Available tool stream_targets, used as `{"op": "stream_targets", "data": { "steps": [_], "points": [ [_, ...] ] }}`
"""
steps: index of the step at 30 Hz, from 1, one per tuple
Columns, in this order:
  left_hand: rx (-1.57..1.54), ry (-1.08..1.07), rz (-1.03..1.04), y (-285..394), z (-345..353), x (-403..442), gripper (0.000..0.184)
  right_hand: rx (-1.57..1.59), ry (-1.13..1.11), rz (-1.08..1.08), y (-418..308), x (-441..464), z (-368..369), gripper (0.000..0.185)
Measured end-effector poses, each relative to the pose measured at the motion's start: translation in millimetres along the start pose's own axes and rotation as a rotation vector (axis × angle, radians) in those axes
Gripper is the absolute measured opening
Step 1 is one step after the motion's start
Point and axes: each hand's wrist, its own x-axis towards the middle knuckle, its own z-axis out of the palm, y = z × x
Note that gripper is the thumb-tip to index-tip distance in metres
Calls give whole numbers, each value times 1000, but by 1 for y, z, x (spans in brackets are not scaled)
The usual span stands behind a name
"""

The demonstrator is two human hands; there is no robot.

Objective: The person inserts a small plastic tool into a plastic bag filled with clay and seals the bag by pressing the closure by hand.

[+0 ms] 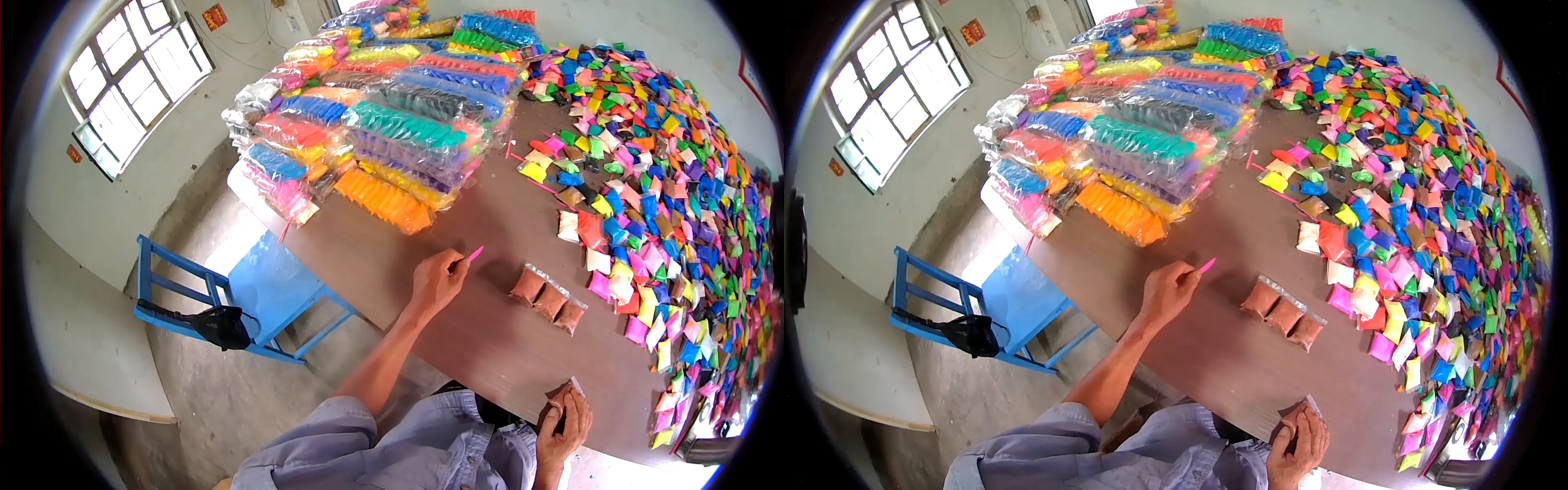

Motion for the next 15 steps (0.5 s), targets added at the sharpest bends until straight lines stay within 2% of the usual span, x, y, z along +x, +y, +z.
{"op": "stream_targets", "data": {
  "steps": [15],
  "points": [
    [24,11,2,0,1,-1,17,-2,8,-15,3,-1,1,29]
  ]
}}
